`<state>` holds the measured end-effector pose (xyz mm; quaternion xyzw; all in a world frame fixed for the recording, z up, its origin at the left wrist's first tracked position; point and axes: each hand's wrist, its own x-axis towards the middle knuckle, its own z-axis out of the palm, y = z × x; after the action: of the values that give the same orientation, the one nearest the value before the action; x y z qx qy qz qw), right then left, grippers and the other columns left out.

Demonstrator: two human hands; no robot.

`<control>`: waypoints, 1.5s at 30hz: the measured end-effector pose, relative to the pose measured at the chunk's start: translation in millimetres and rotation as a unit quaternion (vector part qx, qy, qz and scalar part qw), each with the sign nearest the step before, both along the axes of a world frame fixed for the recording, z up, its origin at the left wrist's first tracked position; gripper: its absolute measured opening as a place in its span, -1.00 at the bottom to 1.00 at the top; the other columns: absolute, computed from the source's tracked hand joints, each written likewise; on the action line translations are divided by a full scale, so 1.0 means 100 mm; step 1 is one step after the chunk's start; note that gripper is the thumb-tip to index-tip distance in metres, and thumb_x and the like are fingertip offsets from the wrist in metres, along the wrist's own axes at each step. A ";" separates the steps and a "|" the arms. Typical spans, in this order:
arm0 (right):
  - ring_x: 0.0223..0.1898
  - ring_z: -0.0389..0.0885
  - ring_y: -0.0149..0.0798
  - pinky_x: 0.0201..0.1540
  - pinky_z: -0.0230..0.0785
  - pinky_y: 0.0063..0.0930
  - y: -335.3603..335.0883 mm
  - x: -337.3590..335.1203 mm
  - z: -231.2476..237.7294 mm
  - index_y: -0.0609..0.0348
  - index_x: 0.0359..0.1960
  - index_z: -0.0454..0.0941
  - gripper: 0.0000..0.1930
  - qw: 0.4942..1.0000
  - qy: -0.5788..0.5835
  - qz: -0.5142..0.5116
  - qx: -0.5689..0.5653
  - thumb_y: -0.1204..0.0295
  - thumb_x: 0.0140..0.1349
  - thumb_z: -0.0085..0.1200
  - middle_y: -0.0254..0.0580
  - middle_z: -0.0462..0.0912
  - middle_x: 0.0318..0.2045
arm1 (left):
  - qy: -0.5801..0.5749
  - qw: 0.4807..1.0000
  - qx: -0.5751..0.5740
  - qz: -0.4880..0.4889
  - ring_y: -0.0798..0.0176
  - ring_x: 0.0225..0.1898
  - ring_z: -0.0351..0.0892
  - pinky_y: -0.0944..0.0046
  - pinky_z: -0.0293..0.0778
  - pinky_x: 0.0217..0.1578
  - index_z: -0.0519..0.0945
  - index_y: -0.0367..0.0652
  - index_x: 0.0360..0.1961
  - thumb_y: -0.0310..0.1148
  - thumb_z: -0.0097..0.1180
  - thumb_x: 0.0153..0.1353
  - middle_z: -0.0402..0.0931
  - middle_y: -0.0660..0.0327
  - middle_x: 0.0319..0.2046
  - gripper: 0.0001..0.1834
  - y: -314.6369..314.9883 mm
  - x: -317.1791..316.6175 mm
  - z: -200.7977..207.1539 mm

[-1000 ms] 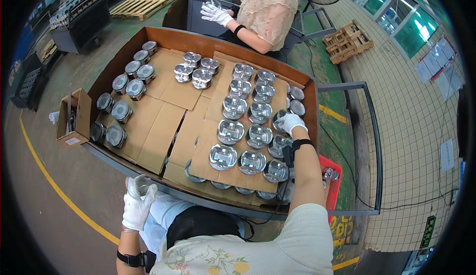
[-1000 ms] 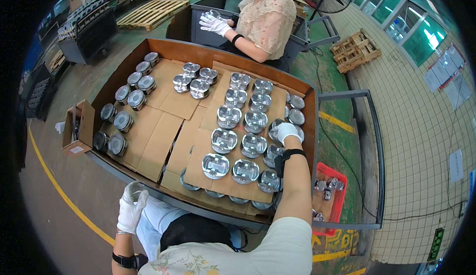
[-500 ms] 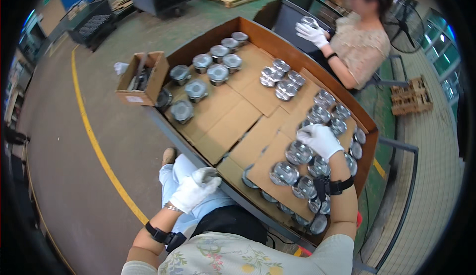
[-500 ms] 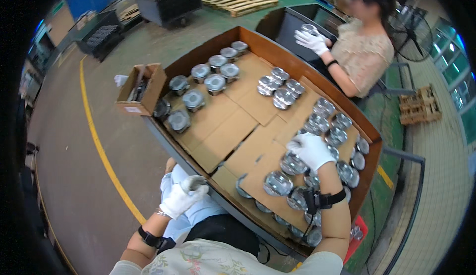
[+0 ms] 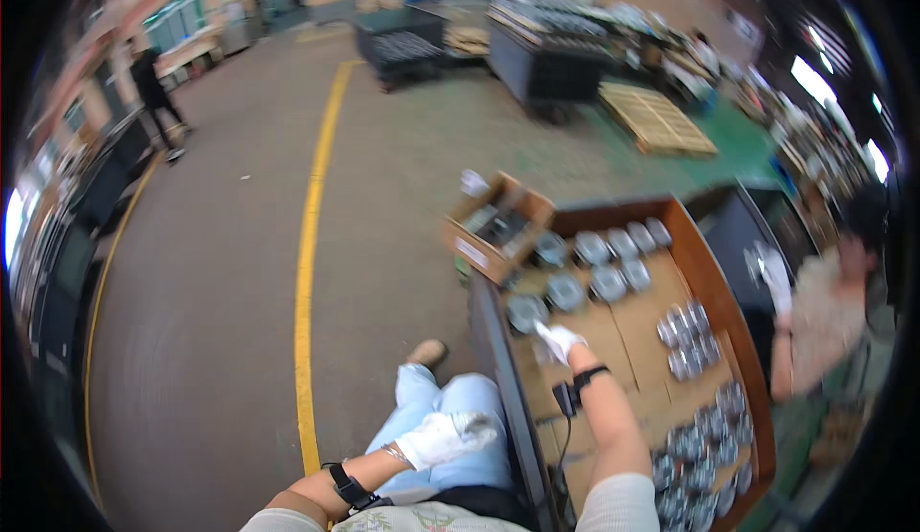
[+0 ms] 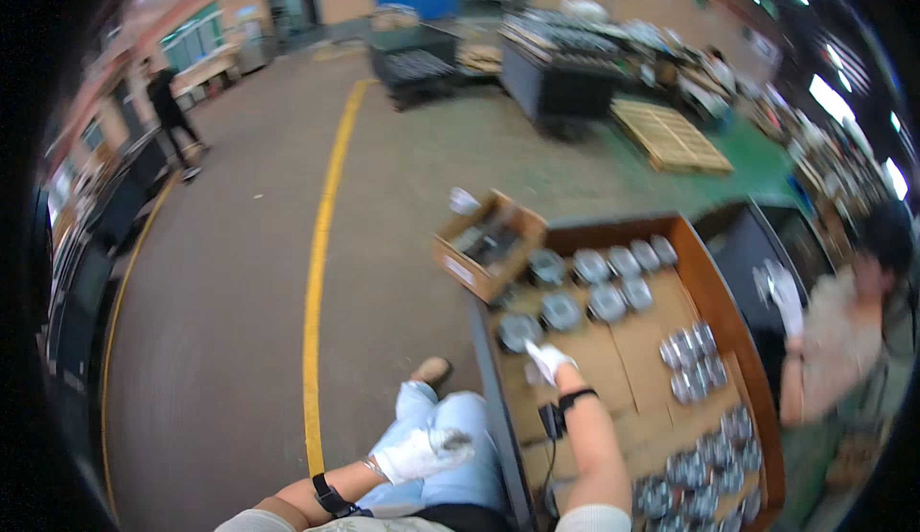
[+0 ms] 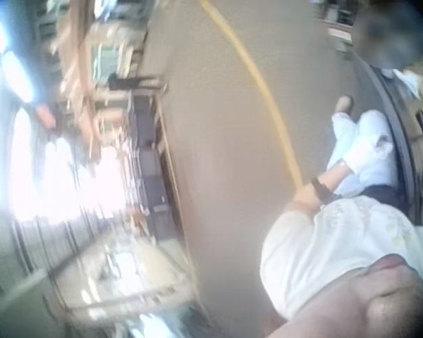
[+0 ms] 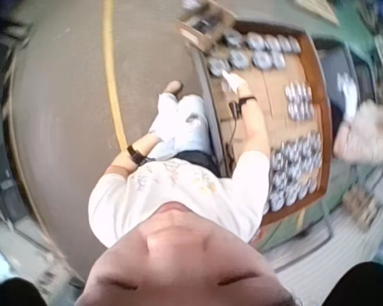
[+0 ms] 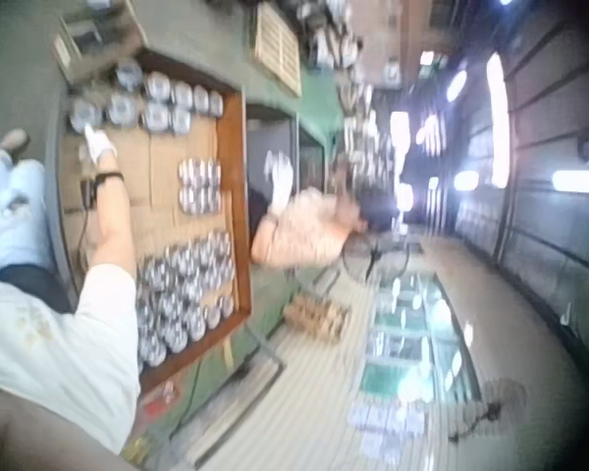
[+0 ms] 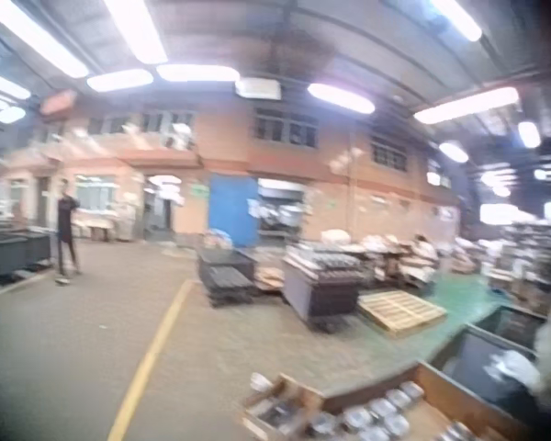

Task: Inspecting and marking metal pistons for quality control in a manufacturing setting.

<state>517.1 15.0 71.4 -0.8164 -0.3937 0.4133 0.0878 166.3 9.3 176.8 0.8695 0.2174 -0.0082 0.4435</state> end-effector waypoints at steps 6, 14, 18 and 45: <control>-0.41 0.58 -0.11 -0.32 0.40 -0.23 0.13 -0.14 -0.39 0.24 -0.16 0.60 -0.43 0.956 0.176 -0.214 0.092 -0.08 0.35 -0.18 -0.08 0.65 -0.40 | -0.136 0.969 -0.201 0.041 0.07 -0.13 0.64 0.20 0.51 -0.08 0.48 -0.03 0.11 -0.04 0.01 0.28 0.62 0.07 -0.14 -0.54 0.17 -0.23 -0.83; -0.74 0.45 -0.24 -0.71 0.24 -0.39 -0.12 0.27 -0.54 0.15 -0.29 0.49 -0.72 0.875 0.270 -0.366 0.164 0.17 0.25 0.10 -0.19 0.53 -0.59 | -0.080 0.996 -0.037 0.017 0.16 -0.08 0.58 0.26 0.44 -0.01 0.43 -0.04 0.14 -0.15 -0.03 0.35 0.57 0.10 -0.08 -0.60 0.11 -0.29 -0.07; -0.57 0.47 -0.39 -0.53 0.31 -0.47 -0.46 0.14 0.07 0.26 -0.29 0.60 -0.69 0.899 0.154 -0.278 0.301 0.21 0.18 0.15 -0.29 0.56 -0.54 | -0.076 0.997 0.002 0.011 0.11 -0.07 0.58 0.16 0.45 0.02 0.45 -0.17 0.10 -0.14 -0.05 0.34 0.58 0.05 -0.08 -0.58 0.05 -0.26 -0.04; -0.48 0.58 -0.10 -0.40 0.37 -0.35 -1.00 -1.34 2.58 0.28 -0.42 0.58 -0.71 0.905 0.075 0.263 0.328 0.26 0.02 0.21 0.01 0.64 -0.49 | -0.196 0.894 -0.385 0.122 0.39 -0.10 0.50 0.35 0.45 -0.04 0.33 -0.30 0.24 -0.24 0.30 0.14 0.54 0.23 -0.13 -0.31 -0.01 -0.14 0.85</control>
<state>383.0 -84.7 329.6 -0.5752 -0.6992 0.3293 0.2678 152.2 8.7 262.1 0.5816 0.2107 0.1333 0.7743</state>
